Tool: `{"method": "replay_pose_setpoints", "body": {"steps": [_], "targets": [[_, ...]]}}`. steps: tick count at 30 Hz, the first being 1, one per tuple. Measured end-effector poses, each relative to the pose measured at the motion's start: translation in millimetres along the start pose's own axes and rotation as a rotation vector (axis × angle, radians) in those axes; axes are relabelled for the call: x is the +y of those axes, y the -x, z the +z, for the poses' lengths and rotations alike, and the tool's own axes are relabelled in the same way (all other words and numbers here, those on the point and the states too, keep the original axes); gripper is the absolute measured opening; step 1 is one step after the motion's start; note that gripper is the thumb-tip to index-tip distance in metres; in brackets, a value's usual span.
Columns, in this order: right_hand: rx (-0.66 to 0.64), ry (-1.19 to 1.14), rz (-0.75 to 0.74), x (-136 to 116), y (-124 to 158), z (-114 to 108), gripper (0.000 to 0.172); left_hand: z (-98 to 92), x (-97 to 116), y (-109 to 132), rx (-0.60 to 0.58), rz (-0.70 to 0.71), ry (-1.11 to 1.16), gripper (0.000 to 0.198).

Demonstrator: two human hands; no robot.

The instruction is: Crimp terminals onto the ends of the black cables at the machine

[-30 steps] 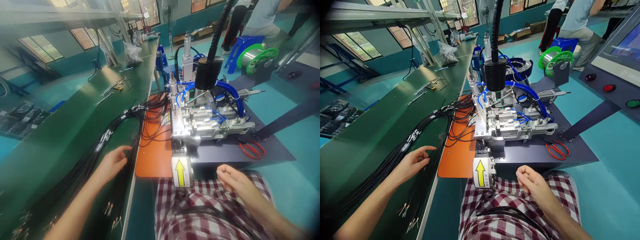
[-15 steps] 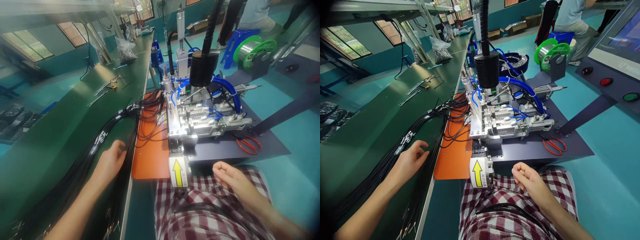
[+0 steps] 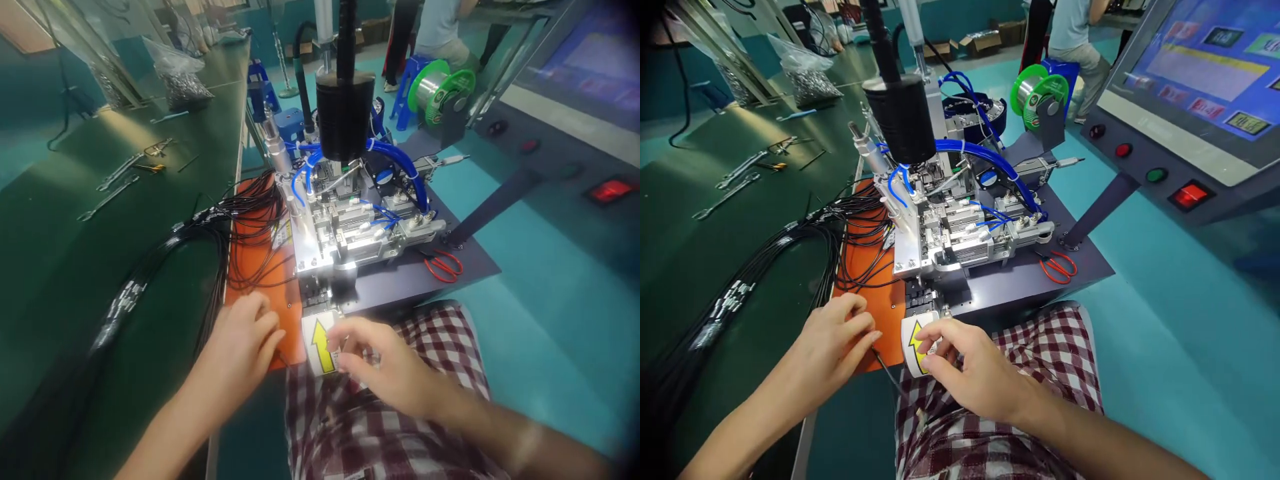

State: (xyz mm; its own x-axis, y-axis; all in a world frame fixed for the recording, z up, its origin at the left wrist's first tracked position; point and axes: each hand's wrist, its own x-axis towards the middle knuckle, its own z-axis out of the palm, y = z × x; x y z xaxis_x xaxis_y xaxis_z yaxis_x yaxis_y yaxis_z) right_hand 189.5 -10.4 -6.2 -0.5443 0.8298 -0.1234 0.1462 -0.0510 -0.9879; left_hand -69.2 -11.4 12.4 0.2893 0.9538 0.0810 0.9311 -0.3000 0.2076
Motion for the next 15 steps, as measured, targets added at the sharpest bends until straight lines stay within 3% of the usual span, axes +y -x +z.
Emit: {"method": "replay_pose_setpoints", "body": {"steps": [2,5,9,15], "targets": [[0.012,0.084,-0.004,-1,5,-2,0.011,0.5,-5,-2,-0.023,0.025,-0.007,0.033],[0.013,0.224,-0.028,-3,11,-2,0.004,5.0,-29,-11,0.09,-0.146,0.009,0.023],[-0.125,0.403,-0.137,-6,15,6,0.006,16.6,-63,-27,0.153,-0.224,0.019,0.021],[-0.223,0.446,-0.121,-3,20,9,0.01,30.0,-70,-31,0.19,-0.191,0.125,0.019]]}}
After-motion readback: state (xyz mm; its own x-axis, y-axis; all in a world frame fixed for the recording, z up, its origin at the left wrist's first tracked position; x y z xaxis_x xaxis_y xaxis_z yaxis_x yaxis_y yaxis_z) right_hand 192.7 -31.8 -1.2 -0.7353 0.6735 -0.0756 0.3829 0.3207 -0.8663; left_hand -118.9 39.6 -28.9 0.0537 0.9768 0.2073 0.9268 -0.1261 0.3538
